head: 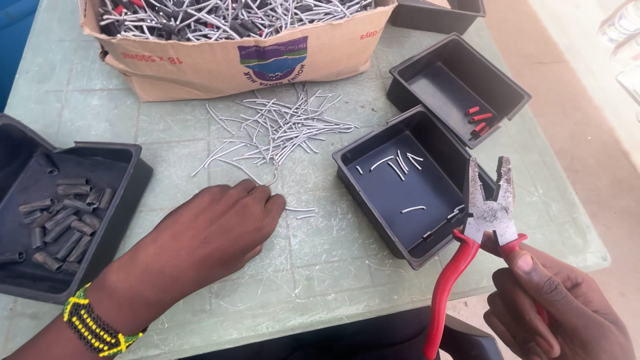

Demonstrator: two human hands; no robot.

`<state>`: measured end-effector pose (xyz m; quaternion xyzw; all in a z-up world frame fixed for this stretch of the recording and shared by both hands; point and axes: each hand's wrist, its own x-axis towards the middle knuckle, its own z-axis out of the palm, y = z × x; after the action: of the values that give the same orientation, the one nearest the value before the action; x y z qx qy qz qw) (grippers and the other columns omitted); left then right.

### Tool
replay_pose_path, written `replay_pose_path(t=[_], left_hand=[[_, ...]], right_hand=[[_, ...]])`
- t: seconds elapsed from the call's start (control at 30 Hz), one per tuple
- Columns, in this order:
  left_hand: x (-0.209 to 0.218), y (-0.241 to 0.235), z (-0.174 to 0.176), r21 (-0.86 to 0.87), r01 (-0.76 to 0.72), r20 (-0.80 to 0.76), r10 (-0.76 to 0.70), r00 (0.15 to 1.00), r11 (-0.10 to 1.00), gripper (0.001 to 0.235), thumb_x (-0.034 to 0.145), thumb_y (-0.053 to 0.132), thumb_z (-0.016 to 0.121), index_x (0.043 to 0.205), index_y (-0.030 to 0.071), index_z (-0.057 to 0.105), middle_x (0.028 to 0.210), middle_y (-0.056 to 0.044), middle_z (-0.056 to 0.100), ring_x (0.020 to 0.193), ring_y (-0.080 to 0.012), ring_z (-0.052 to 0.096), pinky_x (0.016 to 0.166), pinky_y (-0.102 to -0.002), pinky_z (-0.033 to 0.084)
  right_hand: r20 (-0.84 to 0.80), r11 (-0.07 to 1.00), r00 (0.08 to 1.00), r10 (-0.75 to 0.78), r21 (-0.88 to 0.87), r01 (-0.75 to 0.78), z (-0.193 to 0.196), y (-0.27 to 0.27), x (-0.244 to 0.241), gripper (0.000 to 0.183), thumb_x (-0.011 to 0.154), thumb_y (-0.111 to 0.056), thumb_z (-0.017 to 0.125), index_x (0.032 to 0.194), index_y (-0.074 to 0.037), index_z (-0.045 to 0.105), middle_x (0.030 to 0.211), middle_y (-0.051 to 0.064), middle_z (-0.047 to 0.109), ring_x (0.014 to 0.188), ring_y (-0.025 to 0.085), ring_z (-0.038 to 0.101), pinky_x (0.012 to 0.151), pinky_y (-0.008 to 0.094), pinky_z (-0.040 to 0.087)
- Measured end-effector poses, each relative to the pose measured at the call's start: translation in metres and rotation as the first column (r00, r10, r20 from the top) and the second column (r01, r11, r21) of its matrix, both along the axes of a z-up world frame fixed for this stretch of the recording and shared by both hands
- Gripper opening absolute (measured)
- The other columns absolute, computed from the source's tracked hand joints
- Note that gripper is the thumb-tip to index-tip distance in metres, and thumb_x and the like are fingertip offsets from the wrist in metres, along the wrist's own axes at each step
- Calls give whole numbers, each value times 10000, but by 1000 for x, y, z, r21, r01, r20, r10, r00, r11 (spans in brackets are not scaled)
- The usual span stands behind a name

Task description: Cutting thin metal pins into smaller segments using pliers on a workbench.

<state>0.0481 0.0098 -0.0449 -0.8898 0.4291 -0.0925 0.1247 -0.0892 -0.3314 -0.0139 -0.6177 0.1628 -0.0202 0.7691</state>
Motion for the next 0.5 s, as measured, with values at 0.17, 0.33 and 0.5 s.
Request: replay_pose_path(t=[0.17, 0.33, 0.5], left_hand=[[7, -44, 46, -125, 42, -264, -74, 962, 991, 197, 854, 17, 664, 929, 133, 524, 857, -78, 625, 748, -304, 632, 588, -473, 523], [26, -92, 68, -365, 340, 324, -225, 919, 867, 201, 959, -51, 584, 1014, 134, 529, 898, -60, 547, 651, -192, 596, 476, -366, 493], [21, -59, 72, -565, 194, 107, -162, 981, 802, 77, 1014, 31, 622, 1079, 59, 593, 880, -93, 577, 594, -260, 608, 370, -405, 484]], right_hand=[[-98, 996, 991, -90, -29, 87, 2, 4, 0, 365, 1049, -136, 516, 1108, 153, 730, 400, 65, 243, 339, 168, 181, 356, 340, 122], [-74, 993, 992, -103, -61, 98, 4, 9, -3, 446, 1038, -185, 504, 1246, 106, 771, 417, 36, 237, 351, 160, 200, 368, 357, 135], [-138, 988, 980, -142, -80, 132, -9, -2, -1, 479, 1033, -180, 476, 1326, 95, 737, 477, 41, 180, 380, 188, 174, 380, 379, 105]])
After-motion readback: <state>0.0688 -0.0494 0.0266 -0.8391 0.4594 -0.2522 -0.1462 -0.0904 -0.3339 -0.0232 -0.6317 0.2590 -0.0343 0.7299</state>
